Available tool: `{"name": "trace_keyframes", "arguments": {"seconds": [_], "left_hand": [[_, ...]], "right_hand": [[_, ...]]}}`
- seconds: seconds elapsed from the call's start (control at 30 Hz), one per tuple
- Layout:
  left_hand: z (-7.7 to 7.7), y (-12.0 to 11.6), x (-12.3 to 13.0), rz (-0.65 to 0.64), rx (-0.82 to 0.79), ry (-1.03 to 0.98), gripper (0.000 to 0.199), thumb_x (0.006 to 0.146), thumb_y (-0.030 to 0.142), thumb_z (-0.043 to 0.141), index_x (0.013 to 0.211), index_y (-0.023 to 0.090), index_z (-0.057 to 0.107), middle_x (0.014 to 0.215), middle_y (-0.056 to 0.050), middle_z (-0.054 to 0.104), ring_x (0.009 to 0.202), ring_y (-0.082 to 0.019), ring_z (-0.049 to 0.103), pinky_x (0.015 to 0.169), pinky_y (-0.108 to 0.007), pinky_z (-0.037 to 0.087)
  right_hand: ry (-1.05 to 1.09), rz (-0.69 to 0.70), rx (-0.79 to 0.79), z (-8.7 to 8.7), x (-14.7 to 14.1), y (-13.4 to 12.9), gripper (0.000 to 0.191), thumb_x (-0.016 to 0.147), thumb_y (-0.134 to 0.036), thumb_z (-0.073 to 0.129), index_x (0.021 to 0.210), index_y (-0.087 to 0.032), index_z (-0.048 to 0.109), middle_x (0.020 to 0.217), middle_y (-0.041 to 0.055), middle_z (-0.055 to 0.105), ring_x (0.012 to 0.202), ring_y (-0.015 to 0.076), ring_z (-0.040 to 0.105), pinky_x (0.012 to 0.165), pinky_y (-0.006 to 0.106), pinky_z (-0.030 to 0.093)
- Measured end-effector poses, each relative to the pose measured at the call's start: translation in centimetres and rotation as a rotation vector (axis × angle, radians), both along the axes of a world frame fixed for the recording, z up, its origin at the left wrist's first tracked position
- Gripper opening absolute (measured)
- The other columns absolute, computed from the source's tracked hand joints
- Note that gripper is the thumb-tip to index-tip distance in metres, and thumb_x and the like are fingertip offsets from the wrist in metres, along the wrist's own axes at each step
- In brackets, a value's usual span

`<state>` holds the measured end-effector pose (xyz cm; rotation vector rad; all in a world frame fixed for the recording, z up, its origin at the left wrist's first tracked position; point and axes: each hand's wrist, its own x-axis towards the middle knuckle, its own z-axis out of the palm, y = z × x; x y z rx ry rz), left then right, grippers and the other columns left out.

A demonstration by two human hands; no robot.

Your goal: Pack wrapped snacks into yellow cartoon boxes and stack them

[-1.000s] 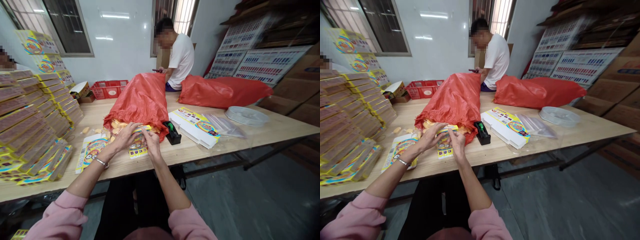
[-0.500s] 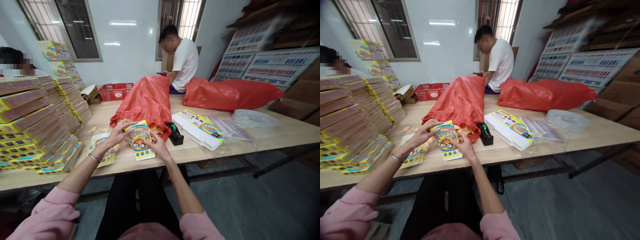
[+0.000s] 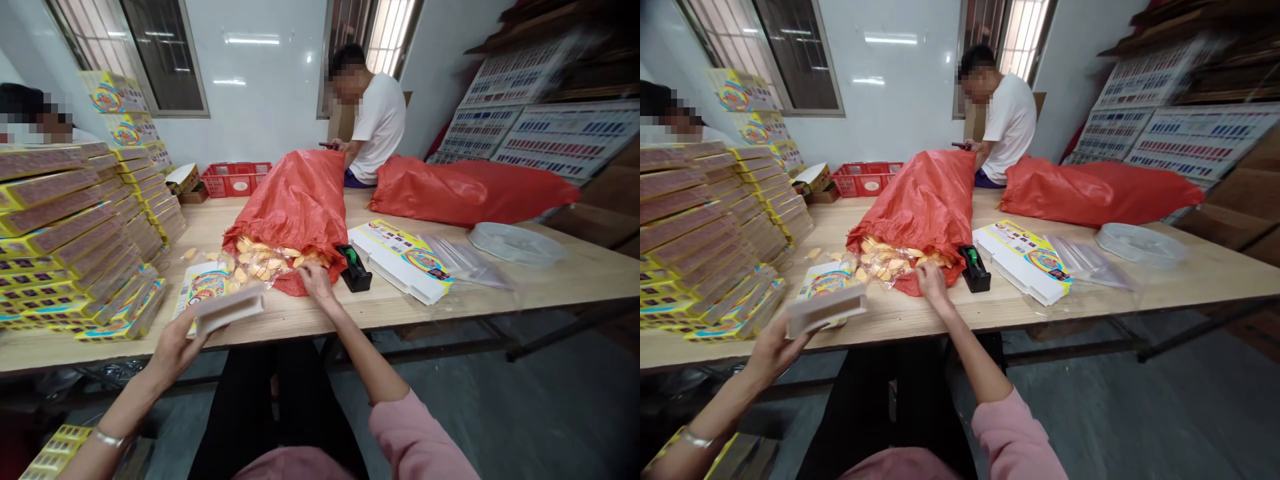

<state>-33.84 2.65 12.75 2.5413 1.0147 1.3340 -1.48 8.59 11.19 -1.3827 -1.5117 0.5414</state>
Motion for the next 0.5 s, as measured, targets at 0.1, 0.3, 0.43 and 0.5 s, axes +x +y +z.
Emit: {"name": "trace_keyframes", "arguments": {"seconds": [0.1, 0.3, 0.43, 0.5], "left_hand": [[0.3, -1.2, -0.2, 0.186, -0.327, -0.411, 0.044, 0.075, 0.039, 0.077, 0.113, 0.021, 0.064, 0.102, -0.006, 0.074, 0.089, -0.024, 0.071, 0.079, -0.032, 0.059], [2.0, 1.0, 2.9, 0.003, -0.859, -1.118, 0.036, 0.072, 0.039, 0.081, 0.098, 0.016, 0.068, 0.093, -0.005, 0.076, 0.077, -0.018, 0.072, 0.071, -0.024, 0.060], [2.3, 3.6, 3.8, -0.080, -1.070, -1.475, 0.020, 0.089, 0.026, 0.066, 0.104, 0.012, 0.068, 0.095, -0.008, 0.077, 0.081, -0.017, 0.074, 0.084, -0.027, 0.060], [1.9, 4.6, 4.0, -0.107, -1.138, -1.555, 0.021, 0.094, 0.023, 0.057, 0.112, 0.013, 0.065, 0.094, -0.007, 0.078, 0.084, -0.017, 0.074, 0.088, -0.029, 0.059]], "right_hand": [[-0.050, -0.020, 0.036, 0.6, 1.2, 2.8, 0.013, 0.082, -0.018, 0.056, 0.085, -0.013, 0.068, 0.099, 0.0155, 0.068, 0.104, 0.0286, 0.058, 0.101, 0.046, 0.038], [0.135, 0.405, 0.041, 3.3, -4.1, 1.7, 0.027, 0.088, -0.042, 0.062, 0.101, -0.019, 0.068, 0.102, 0.0065, 0.069, 0.088, 0.0189, 0.064, 0.081, 0.033, 0.051], [0.515, 0.556, -0.104, 3.1, -5.8, -0.6, 0.039, 0.088, -0.051, 0.061, 0.110, -0.019, 0.064, 0.098, 0.0058, 0.068, 0.077, 0.0143, 0.064, 0.074, 0.030, 0.053], [0.595, 0.579, -0.114, 2.5, -6.0, -1.6, 0.041, 0.085, -0.047, 0.067, 0.115, -0.020, 0.061, 0.100, 0.0060, 0.067, 0.080, 0.0144, 0.064, 0.075, 0.030, 0.054]]}}
